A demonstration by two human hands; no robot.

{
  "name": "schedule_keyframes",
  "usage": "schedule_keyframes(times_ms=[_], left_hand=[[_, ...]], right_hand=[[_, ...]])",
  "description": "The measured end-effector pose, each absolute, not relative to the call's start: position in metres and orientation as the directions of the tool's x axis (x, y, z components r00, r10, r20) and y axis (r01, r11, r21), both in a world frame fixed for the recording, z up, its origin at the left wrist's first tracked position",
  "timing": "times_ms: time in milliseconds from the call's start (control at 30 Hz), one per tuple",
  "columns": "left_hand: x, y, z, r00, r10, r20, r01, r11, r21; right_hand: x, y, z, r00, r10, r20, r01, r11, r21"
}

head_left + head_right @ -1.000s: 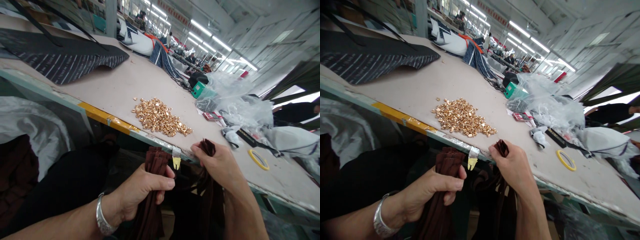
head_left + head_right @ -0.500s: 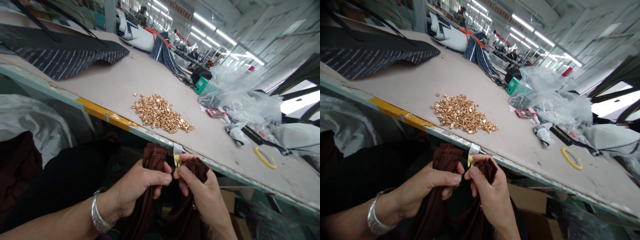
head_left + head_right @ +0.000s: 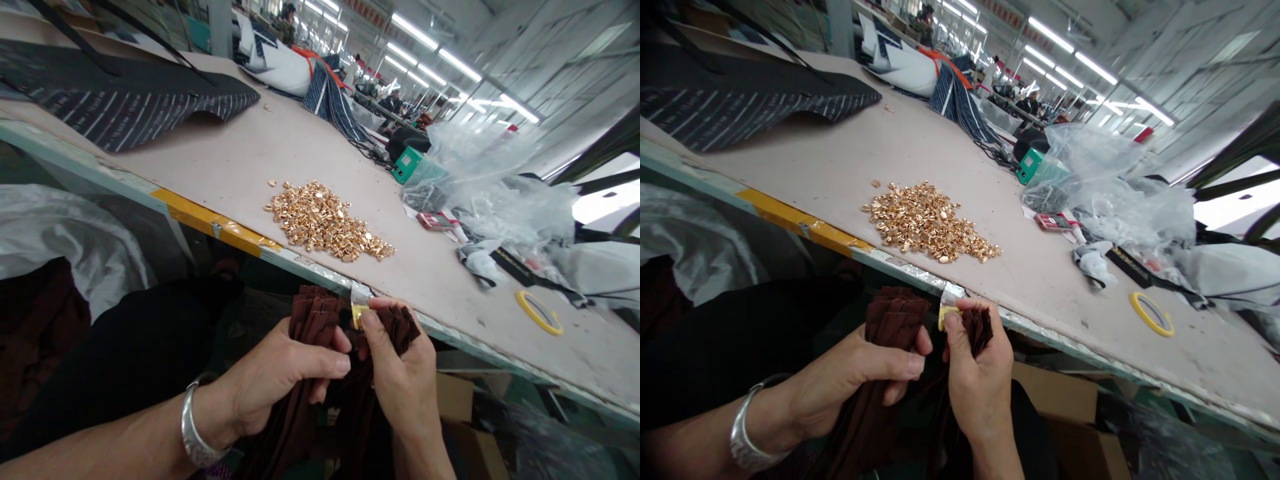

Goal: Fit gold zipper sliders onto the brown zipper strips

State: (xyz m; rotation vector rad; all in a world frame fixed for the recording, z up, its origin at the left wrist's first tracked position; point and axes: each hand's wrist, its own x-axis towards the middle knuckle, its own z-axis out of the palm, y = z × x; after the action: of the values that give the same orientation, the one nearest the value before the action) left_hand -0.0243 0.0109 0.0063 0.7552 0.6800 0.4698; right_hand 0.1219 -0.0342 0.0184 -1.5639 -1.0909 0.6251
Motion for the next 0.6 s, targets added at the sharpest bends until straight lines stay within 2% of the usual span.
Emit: schedule_keyframes(times_ms=[67,167,367,600], left_hand=[[-0.024,0.011,0.006,0.708,0.594,-0.381,-0.145,0.651,0.745],[-0.025,0.010,0.007,0.749,0.562,-0.352,-0.147,0.658,0.738],[-0.024,0.006,0.011,0.801,0.515,-0.305,-0.049,0.564,0.824],[-0.017,0.006,0.004,0.782,0.530,-0.328,-0.135,0.657,0.741]], right_hand=[[0.126,-0.039,0.018,0.475,0.864,0.167,0.320,0.007,-0.947],[0.131,-0.051,0.018,0.469,0.876,0.112,0.232,0.001,-0.973],[0.126,-0.060,0.021,0.222,0.973,0.067,0.260,0.007,-0.965],[0.126,-0.064,0.013,0.241,0.971,-0.009,0.104,-0.035,-0.994]])
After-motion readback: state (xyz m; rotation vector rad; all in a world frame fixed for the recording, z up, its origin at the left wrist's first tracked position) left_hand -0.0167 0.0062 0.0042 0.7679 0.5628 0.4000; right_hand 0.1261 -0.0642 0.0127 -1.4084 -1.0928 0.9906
